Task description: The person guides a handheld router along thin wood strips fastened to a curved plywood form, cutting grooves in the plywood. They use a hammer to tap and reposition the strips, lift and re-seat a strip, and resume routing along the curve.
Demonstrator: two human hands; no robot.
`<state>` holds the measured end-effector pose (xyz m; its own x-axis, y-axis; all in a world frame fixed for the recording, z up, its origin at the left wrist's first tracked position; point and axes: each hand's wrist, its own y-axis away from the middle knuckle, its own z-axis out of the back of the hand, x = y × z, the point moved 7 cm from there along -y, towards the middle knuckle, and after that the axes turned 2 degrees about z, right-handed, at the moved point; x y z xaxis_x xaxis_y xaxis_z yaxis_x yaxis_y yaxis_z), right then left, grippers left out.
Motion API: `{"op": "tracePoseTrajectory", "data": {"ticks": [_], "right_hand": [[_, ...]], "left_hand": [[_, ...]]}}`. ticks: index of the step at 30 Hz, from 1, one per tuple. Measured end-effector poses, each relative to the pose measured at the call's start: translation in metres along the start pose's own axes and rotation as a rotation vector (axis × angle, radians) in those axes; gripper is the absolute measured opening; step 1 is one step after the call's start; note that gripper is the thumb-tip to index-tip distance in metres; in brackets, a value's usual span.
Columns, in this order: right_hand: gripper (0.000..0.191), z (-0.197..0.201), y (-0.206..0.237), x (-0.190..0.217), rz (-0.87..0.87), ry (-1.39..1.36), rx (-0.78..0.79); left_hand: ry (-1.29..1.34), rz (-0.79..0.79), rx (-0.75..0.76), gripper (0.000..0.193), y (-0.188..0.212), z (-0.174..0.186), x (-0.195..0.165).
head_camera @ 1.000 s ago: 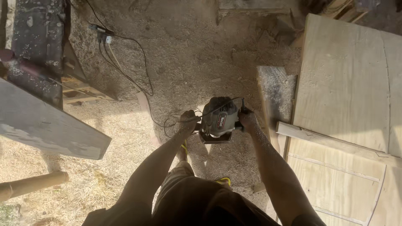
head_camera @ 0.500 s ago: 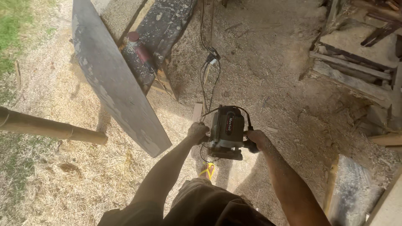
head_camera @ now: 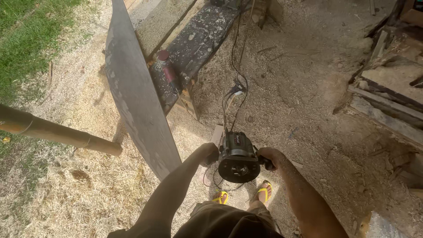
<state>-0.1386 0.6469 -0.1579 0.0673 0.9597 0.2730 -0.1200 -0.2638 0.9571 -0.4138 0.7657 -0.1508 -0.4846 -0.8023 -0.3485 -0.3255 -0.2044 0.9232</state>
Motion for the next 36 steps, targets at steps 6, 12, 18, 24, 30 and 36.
{"op": "tracePoseTrajectory", "data": {"ticks": [6, 12, 18, 24, 30, 36], "right_hand": [[0.034, 0.073, -0.003, -0.004, 0.039, -0.042, -0.011], [0.031, 0.193, 0.019, -0.023, 0.059, -0.139, -0.126], [0.027, 0.329, 0.038, -0.077, -0.013, -0.122, -0.196], [0.028, 0.425, 0.090, -0.153, -0.118, -0.213, -0.352], [0.030, 0.464, 0.147, -0.249, -0.076, -0.518, -0.639], [0.031, 0.447, 0.207, -0.345, -0.104, -0.775, -0.830]], "left_hand": [[-0.067, -0.010, 0.029, 0.020, -0.025, -0.067, -0.051], [-0.194, 0.014, 0.072, 0.021, -0.064, -0.183, -0.114], [-0.391, 0.093, 0.151, 0.023, -0.118, -0.328, -0.146], [-0.527, 0.066, 0.227, 0.024, -0.137, -0.473, -0.179], [-0.766, 0.084, 0.427, 0.021, -0.153, -0.619, -0.170], [-1.112, 0.115, 0.666, 0.029, -0.128, -0.729, -0.114]]}}
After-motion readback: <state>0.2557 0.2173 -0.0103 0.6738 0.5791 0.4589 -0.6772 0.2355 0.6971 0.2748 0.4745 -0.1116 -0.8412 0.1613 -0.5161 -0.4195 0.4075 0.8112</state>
